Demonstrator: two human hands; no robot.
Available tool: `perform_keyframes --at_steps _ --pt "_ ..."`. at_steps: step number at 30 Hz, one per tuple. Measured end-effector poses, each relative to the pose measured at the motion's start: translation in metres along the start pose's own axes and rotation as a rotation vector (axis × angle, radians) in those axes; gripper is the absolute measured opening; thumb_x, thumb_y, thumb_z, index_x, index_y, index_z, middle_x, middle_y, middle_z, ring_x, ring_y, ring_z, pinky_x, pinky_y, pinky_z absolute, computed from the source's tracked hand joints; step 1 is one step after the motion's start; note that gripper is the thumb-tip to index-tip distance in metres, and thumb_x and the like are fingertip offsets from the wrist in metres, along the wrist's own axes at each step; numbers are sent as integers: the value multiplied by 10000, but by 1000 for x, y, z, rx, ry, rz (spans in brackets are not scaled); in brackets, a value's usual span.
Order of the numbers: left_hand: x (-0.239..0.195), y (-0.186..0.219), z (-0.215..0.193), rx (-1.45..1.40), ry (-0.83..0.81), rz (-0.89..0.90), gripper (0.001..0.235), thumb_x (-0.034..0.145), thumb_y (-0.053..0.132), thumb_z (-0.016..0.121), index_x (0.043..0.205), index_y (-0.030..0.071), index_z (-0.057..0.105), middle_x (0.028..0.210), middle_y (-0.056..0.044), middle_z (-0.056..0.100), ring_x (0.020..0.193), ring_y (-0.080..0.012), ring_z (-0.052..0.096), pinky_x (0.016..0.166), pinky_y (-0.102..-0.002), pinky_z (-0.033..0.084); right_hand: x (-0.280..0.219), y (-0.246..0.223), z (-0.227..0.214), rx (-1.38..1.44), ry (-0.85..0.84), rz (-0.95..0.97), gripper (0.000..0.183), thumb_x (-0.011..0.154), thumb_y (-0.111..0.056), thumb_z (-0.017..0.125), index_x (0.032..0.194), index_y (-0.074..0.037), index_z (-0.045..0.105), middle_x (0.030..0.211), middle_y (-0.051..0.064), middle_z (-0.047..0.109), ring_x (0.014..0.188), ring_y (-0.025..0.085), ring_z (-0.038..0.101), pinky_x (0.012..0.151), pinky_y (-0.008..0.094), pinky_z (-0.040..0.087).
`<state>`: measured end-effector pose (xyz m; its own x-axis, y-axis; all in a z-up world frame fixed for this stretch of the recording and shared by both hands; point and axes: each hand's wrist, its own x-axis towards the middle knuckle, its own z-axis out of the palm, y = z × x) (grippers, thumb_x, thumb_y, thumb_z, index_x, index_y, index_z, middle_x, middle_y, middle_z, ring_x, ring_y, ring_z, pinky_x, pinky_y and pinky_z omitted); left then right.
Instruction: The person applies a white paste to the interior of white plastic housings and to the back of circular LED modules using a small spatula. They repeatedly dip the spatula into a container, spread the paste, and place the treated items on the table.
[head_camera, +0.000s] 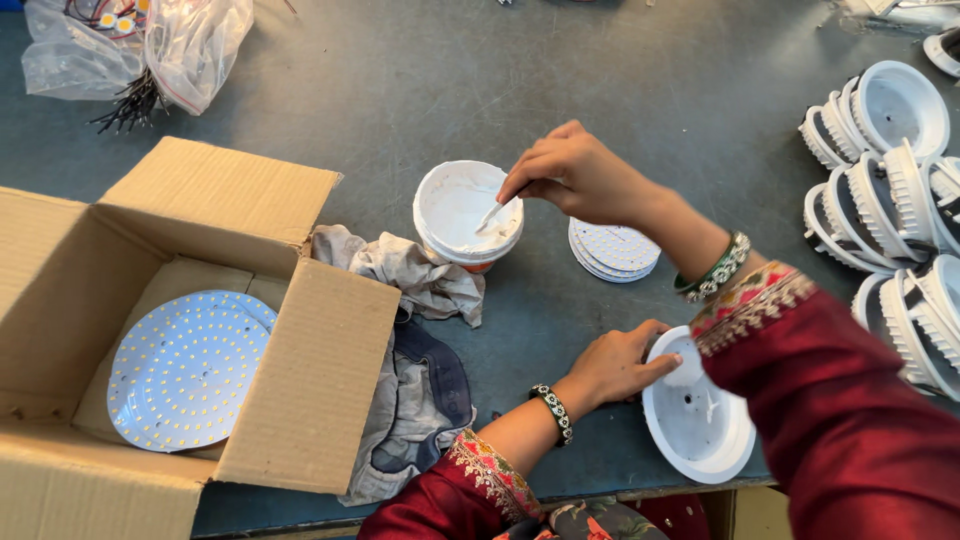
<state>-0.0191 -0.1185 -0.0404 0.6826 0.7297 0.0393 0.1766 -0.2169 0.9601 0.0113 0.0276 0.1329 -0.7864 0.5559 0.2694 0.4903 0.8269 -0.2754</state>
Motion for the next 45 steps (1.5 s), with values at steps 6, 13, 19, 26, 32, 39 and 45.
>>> perform_keyframes --at_steps 6,13,19,26,32,39,45 --pt "2 7 -1 10 -21 -46 606 928 517 543 1339 74 576 771 -165 746 610 -293 734 661 -415 586 -23 9 48 632 329 225 215 960 70 639 1101 -45 754 1111 66 770 1091 157 713 985 318 569" --pt "-3 18 -8 -45 -58 -108 559 918 490 565 1273 60 597 712 -129 733 505 -221 696 529 -365 581 -31 18 58 851 432 373 184 948 74 641 1052 -28 752 1096 81 775 1084 155 717 1023 324 576" --pt "-3 19 -8 -23 -41 -77 546 911 437 578 1326 84 576 729 -117 738 489 -208 686 525 -348 564 -36 18 50 719 377 261 159 930 94 682 988 -37 751 1076 89 777 1074 173 739 1004 336 596" --pt "-4 24 -9 -40 -68 -114 520 920 382 594 1347 87 563 733 -100 725 471 -197 662 485 -346 545 -41 19 43 772 421 304 165 928 94 660 983 -36 744 1077 91 776 1083 177 731 1006 331 589" --pt "-5 26 -9 -71 -72 -138 529 917 381 617 1374 119 567 747 -99 733 470 -192 655 487 -344 541 -51 34 43 984 525 297 164 957 75 679 1048 -47 737 1112 103 764 1094 172 717 1021 328 572" --pt "-4 20 -7 -9 -59 -90 468 964 383 567 1362 140 608 740 -111 737 483 -200 663 525 -350 548 -57 50 50 1331 635 345 150 973 2 725 1104 -71 737 1088 53 755 1021 142 686 928 316 537" --pt "-4 20 -7 -7 -50 -82 448 973 381 558 1346 138 613 760 -116 732 476 -210 657 508 -359 549 -61 43 39 1490 686 444 146 958 -87 767 1077 -162 727 1062 -15 754 1031 126 677 903 356 518"
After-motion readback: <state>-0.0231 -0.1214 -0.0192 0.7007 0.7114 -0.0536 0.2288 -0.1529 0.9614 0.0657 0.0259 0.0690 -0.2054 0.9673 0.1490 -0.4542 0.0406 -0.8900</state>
